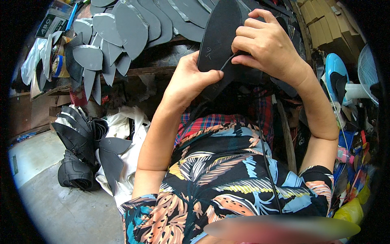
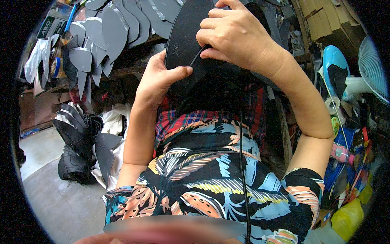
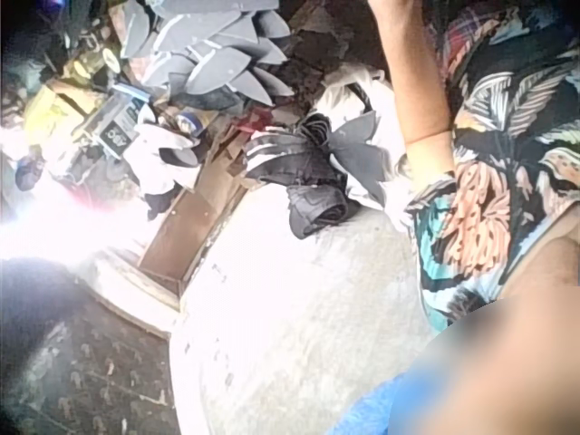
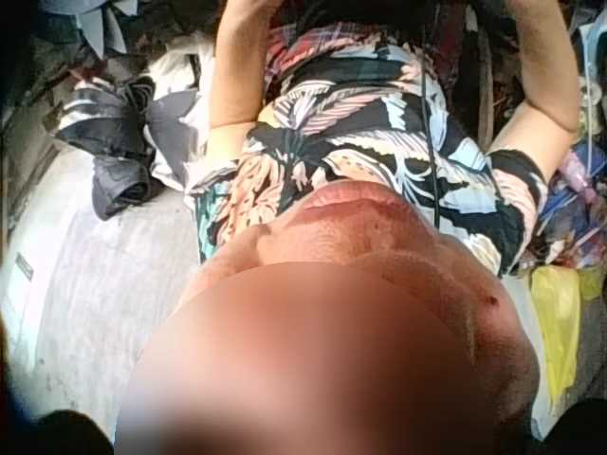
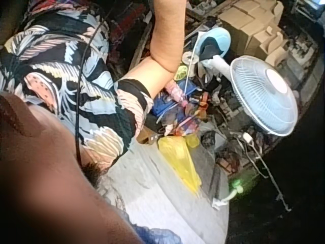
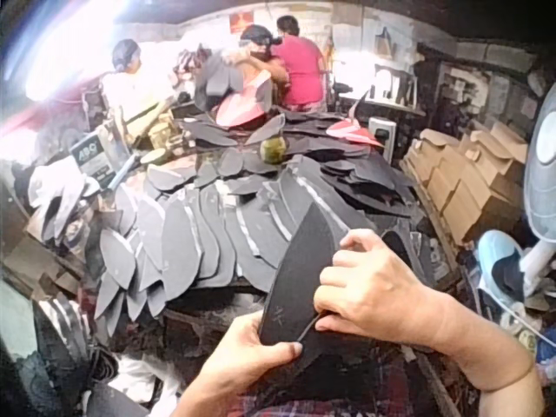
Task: The person repeatedly picks up black shoe insole pieces from a pile on a workbench, flips them over, and places them back down. The person handles the pieces one at a time, turning them over to inspect both sides before returning them to the pile.
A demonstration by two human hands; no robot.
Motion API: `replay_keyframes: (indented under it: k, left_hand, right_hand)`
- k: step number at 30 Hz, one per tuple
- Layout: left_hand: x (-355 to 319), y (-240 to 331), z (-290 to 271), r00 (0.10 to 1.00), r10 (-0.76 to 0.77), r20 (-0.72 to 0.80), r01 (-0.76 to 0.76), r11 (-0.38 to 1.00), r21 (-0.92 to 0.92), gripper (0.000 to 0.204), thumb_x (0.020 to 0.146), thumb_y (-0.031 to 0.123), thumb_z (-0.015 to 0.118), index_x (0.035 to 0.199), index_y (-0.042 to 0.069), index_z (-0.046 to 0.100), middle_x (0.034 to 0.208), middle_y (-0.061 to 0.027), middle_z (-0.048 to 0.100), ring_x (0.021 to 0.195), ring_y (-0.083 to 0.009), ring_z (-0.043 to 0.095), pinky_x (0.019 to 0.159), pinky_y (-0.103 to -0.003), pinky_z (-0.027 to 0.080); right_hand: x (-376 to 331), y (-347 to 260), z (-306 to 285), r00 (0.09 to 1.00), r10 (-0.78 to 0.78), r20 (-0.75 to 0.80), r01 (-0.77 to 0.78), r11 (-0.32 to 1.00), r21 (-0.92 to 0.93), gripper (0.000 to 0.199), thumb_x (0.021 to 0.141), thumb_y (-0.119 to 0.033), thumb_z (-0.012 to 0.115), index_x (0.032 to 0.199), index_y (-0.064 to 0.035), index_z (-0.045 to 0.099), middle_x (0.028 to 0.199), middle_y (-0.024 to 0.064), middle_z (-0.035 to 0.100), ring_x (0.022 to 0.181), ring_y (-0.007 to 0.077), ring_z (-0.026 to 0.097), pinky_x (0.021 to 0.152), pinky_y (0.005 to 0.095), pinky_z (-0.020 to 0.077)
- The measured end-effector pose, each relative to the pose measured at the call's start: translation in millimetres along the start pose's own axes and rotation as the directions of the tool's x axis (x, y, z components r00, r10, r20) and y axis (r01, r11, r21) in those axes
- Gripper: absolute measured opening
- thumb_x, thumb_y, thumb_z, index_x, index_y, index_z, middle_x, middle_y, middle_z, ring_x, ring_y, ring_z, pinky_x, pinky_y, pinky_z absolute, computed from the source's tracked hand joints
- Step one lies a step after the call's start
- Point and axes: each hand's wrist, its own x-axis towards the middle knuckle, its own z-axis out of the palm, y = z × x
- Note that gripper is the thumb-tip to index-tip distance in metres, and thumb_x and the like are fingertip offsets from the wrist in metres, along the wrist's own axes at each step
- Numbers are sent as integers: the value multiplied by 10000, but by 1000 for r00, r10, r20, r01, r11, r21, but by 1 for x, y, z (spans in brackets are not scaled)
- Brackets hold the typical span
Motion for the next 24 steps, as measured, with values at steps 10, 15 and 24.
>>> replay_keyframes:
  k: [10, 15, 24]
  left_hand:
    - [-6, 2, -2, 995, -63, -82, 50, 986, -157, 336, 803, 53, 776, 1095, -60, 656, 960, -118, 723, 777, -149, 690, 730, -276, 572]
    - [-8, 1, -5, 996, -52, -76, 34, 975, -218, 323, 804, 49, 772, 1085, -59, 657, 981, -123, 721, 810, -151, 690, 761, -278, 567]
    - [-11, 6, 4, 998, -54, -18, 49, 977, -208, 311, 805, 39, 764, 1080, -57, 653, 965, -124, 723, 804, -147, 687, 764, -278, 563]
  right_hand:
    - [-27, 32, -12, 914, 302, -270, -264, 950, 169, 727, 745, -380, 823, 1371, -142, 541, 1313, 94, 606, 1296, 282, 523, 1113, 469, 373]
    - [-57, 48, 6, 705, 679, 203, -533, 319, 784, 920, 790, -361, 837, 1534, -126, 351, 1411, 169, 529, 1302, 299, 503, 1114, 398, 367]
    - [-49, 41, -1, 682, 684, 259, -502, 182, 845, 692, 785, -113, 812, 1396, -44, 493, 1264, 95, 574, 1231, 183, 515, 1099, 329, 382]
